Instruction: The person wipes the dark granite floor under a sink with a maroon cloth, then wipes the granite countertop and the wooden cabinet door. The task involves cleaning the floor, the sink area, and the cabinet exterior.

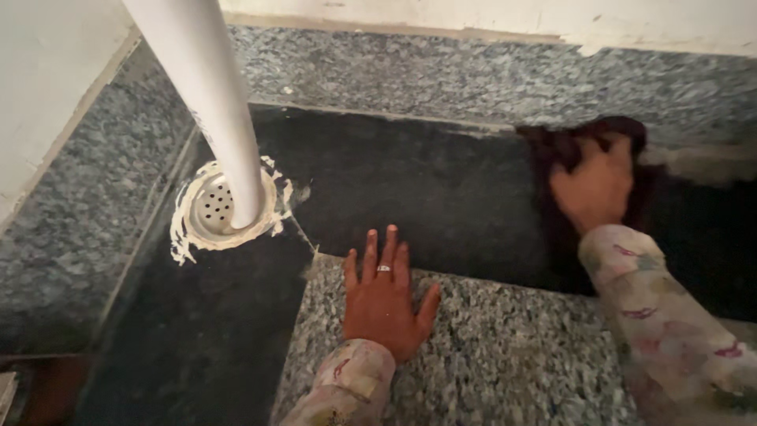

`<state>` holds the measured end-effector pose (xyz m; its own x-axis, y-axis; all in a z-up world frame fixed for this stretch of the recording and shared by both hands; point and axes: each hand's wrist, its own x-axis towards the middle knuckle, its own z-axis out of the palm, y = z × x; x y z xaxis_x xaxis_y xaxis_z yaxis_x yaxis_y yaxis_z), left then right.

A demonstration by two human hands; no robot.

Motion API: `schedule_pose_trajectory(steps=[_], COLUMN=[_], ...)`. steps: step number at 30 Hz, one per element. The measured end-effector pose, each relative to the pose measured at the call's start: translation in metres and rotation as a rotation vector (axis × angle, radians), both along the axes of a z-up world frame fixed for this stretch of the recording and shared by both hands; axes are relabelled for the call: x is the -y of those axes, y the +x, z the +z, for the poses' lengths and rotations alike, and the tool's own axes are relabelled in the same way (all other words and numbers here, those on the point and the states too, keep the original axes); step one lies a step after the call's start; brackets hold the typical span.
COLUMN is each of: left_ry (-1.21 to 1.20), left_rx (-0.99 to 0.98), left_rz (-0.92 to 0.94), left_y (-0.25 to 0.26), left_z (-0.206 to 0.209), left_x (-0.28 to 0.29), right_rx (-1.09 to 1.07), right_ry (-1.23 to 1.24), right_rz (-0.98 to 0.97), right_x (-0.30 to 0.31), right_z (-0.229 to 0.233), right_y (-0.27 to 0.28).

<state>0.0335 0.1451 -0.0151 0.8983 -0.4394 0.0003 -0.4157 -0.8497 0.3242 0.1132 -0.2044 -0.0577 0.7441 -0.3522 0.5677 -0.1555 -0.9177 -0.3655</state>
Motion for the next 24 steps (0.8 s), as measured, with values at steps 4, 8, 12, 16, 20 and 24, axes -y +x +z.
schedule_pose_trajectory(steps=[4,8,12,16,20,24], left_ry=[-0.016,-0.03,-0.079,-0.219,-0.172,-0.241], left_rx=[0.046,0.075,0.126,0.247,0.142,0.124], left_rz=[-0.009,0.003,0.008,0.086,0.094,0.091], left_y=[0.0,-0.002,-0.002,-0.009,-0.003,-0.006], left_z=[-0.003,-0.005,-0.013,-0.016,-0.012,-0.017], left_x=[-0.001,0.001,-0.002,-0.005,-0.006,-0.008], right_rx=[-0.071,-0.062,-0.031,-0.087,-0.208,-0.195], right_ry=[-0.022,-0.047,-0.015,0.072,0.037,0.035], right_rz=[0.156,0.366,0.666,0.835,0.819,0.518], right_x=[-0.06,-0.127,-0.207,-0.23,-0.196,-0.148], right_z=[0.011,0.012,0.015,0.029,0.042,0.05], right_y=[0.021,0.049,0.054,0.027,-0.02,-0.08])
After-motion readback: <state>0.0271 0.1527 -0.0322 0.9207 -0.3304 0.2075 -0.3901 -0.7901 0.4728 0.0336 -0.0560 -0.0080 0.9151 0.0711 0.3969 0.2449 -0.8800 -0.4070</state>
